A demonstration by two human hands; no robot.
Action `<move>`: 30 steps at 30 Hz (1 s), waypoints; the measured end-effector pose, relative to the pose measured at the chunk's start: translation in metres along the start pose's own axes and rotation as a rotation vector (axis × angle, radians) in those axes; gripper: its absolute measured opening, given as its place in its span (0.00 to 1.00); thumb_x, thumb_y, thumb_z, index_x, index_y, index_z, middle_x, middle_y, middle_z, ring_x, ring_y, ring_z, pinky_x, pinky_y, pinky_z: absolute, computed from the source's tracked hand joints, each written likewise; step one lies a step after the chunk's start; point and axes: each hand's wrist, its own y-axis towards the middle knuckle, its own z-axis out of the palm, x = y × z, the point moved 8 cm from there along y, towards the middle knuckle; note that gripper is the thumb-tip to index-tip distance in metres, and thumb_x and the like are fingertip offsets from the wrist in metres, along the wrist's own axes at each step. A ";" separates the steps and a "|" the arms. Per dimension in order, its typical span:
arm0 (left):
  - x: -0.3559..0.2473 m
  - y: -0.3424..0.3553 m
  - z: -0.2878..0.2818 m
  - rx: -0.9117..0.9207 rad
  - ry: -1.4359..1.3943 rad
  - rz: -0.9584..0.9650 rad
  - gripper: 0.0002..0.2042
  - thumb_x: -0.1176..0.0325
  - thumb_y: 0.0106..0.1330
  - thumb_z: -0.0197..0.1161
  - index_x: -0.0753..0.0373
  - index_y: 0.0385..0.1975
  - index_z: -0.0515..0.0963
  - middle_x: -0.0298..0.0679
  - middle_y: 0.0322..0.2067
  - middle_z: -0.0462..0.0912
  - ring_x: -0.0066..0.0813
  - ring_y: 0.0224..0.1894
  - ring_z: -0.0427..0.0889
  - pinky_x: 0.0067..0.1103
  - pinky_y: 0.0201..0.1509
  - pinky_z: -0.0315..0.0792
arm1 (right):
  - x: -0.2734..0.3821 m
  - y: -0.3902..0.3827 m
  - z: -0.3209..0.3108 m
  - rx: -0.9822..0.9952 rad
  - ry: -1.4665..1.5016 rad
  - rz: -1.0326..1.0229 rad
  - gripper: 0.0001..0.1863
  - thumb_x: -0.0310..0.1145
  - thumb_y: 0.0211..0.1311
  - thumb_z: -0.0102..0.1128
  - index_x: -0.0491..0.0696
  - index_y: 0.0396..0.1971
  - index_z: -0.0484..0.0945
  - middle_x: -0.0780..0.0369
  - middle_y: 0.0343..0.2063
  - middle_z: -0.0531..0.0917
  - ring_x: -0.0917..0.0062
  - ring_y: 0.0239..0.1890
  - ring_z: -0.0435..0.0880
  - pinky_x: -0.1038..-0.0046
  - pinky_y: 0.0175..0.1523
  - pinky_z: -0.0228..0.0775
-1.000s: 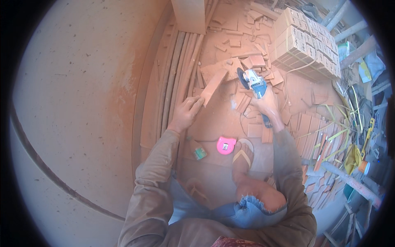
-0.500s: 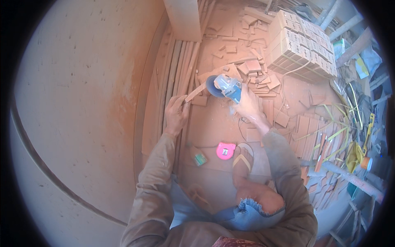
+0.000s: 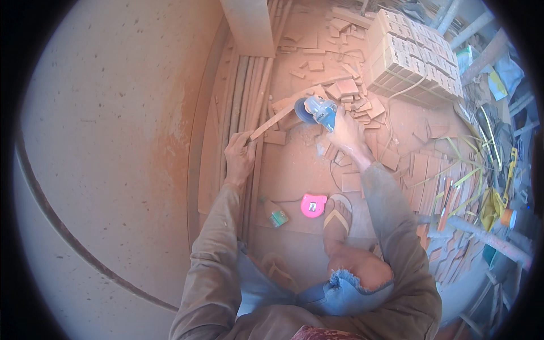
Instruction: The person uses an angle grinder to cut and shape small wooden planks. They hold the wood with one hand and operate the tool with the other, generating sawdust as they work. The person occasionally adjusts the wood's position to continue cutting.
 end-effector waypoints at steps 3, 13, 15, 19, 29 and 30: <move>-0.003 0.001 -0.002 -0.010 0.021 0.023 0.08 0.79 0.65 0.68 0.68 0.43 0.84 0.47 0.38 0.85 0.42 0.40 0.86 0.29 0.44 0.81 | 0.013 -0.013 -0.007 -0.012 0.065 -0.029 0.34 0.34 0.52 0.70 0.37 0.57 0.66 0.42 0.46 0.84 0.47 0.49 0.86 0.50 0.52 0.76; 0.010 -0.005 0.000 -0.005 0.052 -0.024 0.08 0.78 0.65 0.68 0.67 0.43 0.84 0.47 0.39 0.85 0.41 0.39 0.87 0.28 0.44 0.80 | 0.003 -0.001 0.005 0.034 0.011 0.002 0.35 0.33 0.54 0.69 0.36 0.59 0.64 0.42 0.48 0.84 0.47 0.50 0.86 0.49 0.52 0.76; 0.007 -0.004 0.001 0.000 0.065 -0.009 0.08 0.78 0.65 0.68 0.67 0.43 0.84 0.47 0.39 0.85 0.41 0.40 0.87 0.29 0.45 0.80 | -0.004 0.004 0.004 -0.048 -0.016 0.010 0.34 0.33 0.53 0.70 0.36 0.58 0.65 0.42 0.47 0.84 0.46 0.50 0.86 0.49 0.52 0.76; 0.010 -0.003 -0.003 0.002 0.038 -0.055 0.08 0.79 0.65 0.66 0.67 0.43 0.84 0.47 0.39 0.85 0.41 0.40 0.86 0.29 0.45 0.80 | 0.005 -0.001 0.002 -0.032 0.043 -0.013 0.31 0.31 0.53 0.69 0.38 0.55 0.66 0.42 0.45 0.85 0.46 0.48 0.87 0.49 0.52 0.76; 0.022 -0.008 -0.003 -0.002 0.081 -0.066 0.08 0.79 0.65 0.66 0.67 0.43 0.84 0.47 0.39 0.85 0.42 0.40 0.86 0.29 0.46 0.79 | 0.000 0.008 0.003 -0.062 -0.030 -0.005 0.28 0.27 0.53 0.66 0.39 0.54 0.66 0.42 0.44 0.85 0.47 0.47 0.87 0.50 0.52 0.77; 0.023 -0.009 -0.004 -0.005 0.077 -0.069 0.09 0.79 0.65 0.66 0.67 0.43 0.84 0.47 0.39 0.85 0.43 0.41 0.86 0.29 0.46 0.79 | 0.001 0.008 0.000 -0.078 -0.036 -0.010 0.28 0.27 0.53 0.66 0.40 0.54 0.66 0.43 0.44 0.85 0.47 0.47 0.87 0.50 0.52 0.77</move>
